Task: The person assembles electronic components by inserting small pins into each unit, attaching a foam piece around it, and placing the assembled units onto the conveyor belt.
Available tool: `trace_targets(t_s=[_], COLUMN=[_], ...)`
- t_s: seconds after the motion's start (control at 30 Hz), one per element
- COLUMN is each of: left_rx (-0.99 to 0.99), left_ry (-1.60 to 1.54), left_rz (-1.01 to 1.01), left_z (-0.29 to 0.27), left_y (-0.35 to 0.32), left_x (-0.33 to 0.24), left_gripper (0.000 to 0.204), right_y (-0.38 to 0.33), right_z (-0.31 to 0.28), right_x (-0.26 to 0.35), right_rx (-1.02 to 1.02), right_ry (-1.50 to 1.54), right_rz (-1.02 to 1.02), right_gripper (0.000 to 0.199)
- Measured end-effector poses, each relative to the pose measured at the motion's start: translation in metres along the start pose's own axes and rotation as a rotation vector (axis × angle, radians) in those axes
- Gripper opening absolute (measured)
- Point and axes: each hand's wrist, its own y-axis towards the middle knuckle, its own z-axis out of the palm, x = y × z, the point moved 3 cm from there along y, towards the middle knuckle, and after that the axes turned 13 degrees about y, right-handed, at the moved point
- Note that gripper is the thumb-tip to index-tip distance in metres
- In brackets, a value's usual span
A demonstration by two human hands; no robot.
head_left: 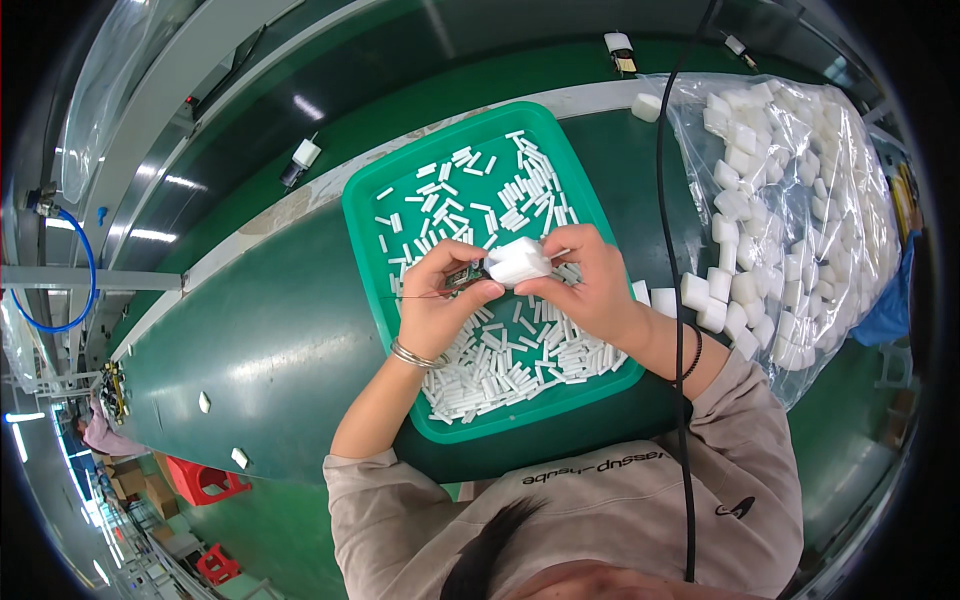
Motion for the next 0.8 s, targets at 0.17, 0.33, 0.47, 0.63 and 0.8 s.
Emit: trace_targets(t_s=[0.17, 0.33, 0.47, 0.63, 0.8], left_rx=[-0.014, -0.049, -0.067, -0.007, 0.032], left_ry=[0.097, 0.217, 0.205, 0.230, 0.169], left_rz=[0.049, 0.074, 0.073, -0.011, 0.113], left_z=[0.003, 0.005, -0.003, 0.000, 0.001], left_y=[0.001, 0.005, 0.005, 0.007, -0.002], left_x=[-0.004, -0.006, -0.007, -0.002, 0.011], left_gripper=[0.028, 0.027, 0.027, 0.028, 0.034], right_y=[0.002, 0.003, 0.006, 0.004, -0.004], right_z=[-0.001, -0.003, 0.006, 0.007, 0.012], right_x=[0.001, -0.007, -0.011, -0.014, -0.018], right_rx=[0.030, -0.003, 0.010, -0.085, -0.066], right_ry=[-0.014, 0.107, 0.209, 0.319, 0.389], right_rz=[0.008, 0.284, 0.298, 0.392, 0.406], right_gripper=[0.033, 0.031, 0.034, 0.055, 0.054])
